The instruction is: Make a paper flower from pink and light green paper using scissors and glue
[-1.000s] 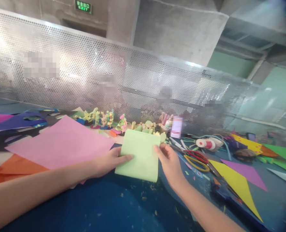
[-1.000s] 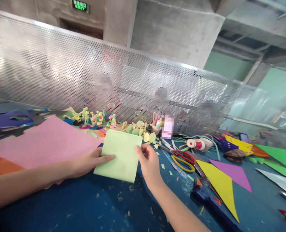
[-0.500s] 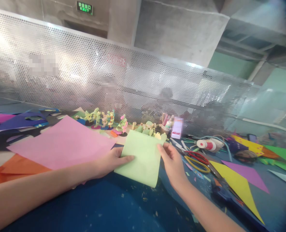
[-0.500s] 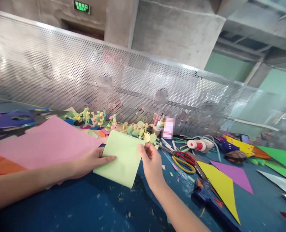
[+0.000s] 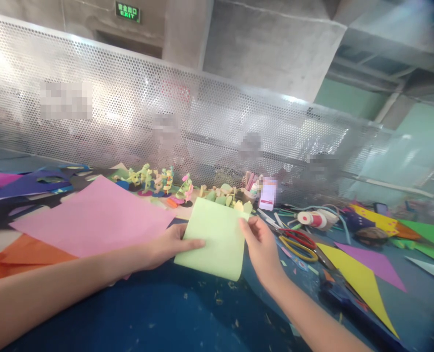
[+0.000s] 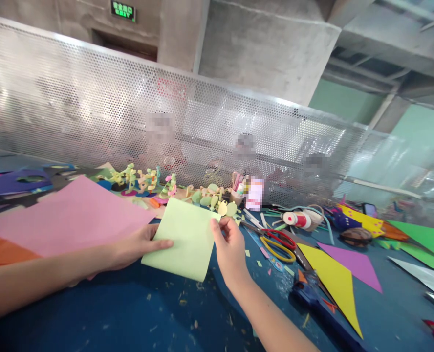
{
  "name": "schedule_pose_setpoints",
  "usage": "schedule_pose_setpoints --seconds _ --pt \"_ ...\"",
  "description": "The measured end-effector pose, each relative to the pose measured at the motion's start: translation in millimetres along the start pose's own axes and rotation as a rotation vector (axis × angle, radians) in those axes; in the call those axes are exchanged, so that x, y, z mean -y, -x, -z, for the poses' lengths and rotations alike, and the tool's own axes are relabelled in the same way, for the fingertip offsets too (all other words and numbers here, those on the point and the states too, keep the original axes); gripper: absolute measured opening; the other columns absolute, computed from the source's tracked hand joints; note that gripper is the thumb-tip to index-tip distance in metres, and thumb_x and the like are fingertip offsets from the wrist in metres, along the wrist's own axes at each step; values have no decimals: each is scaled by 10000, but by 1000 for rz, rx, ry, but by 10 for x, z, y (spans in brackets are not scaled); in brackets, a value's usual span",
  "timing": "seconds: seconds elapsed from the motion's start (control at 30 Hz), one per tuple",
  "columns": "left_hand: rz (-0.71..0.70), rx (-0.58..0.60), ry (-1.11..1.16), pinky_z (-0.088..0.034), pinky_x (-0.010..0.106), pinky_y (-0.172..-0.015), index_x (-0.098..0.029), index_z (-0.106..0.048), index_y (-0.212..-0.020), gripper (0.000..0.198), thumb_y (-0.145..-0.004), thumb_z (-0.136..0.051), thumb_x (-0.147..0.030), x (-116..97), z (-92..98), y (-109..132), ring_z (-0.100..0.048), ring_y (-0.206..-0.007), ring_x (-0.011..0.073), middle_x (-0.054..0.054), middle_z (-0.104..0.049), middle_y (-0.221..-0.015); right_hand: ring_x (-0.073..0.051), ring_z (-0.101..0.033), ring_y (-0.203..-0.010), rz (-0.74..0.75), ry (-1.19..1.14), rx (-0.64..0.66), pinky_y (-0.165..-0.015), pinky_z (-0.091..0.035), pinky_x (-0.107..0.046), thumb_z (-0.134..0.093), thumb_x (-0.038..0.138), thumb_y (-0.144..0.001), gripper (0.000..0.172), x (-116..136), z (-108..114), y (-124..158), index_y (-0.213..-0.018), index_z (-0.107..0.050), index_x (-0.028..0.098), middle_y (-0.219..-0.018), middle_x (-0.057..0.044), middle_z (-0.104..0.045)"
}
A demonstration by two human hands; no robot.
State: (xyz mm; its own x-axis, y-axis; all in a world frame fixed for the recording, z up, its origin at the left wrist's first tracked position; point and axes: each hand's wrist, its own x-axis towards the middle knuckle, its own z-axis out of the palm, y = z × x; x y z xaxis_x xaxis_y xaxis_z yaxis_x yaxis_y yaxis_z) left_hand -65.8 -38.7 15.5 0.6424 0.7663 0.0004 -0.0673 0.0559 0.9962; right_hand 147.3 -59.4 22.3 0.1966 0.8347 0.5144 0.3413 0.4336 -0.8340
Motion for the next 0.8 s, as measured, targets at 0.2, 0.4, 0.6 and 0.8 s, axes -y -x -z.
schedule_pose_setpoints --seconds 0.2,0.4,0.6,0.8 --pt "-57 25 -97 -429 383 -927 -215 -539 -1190 568 -659 -734 -273 -31 5 -11 -539 -1110 267 70 -590 -1212 -117 -306 -530 30 19 -58 -504 -271 -247 -529 432 -810 283 -24 44 -50 -675 -406 215 -589 57 -334" --pt "-15 30 -140 -426 397 -917 -176 -625 -1083 407 -725 -660 -368 55 45 -51 -594 -1023 275 74 -672 -1065 -119 -310 -521 39 25 -90 -498 -267 -249 -528 442 -811 278 -27 88 -74 -689 -420 216 -589 58 -341" --pt "-15 18 -96 -441 386 -897 -184 -678 -1002 341 -732 -649 -390 69 43 -42 -629 -958 270 65 -703 -980 -116 -304 -521 40 14 -93 -495 -268 -245 -528 430 -814 275 -2 87 -71 -685 -412 217 -589 60 -327" --pt "-43 8 -44 -447 396 -895 -176 -688 -989 346 -704 -683 -371 72 28 -46 -639 -935 263 77 -706 -970 -115 -332 -523 35 -10 -95 -501 -289 -242 -549 445 -796 288 -18 85 -80 -682 -420 213 -592 53 -365"
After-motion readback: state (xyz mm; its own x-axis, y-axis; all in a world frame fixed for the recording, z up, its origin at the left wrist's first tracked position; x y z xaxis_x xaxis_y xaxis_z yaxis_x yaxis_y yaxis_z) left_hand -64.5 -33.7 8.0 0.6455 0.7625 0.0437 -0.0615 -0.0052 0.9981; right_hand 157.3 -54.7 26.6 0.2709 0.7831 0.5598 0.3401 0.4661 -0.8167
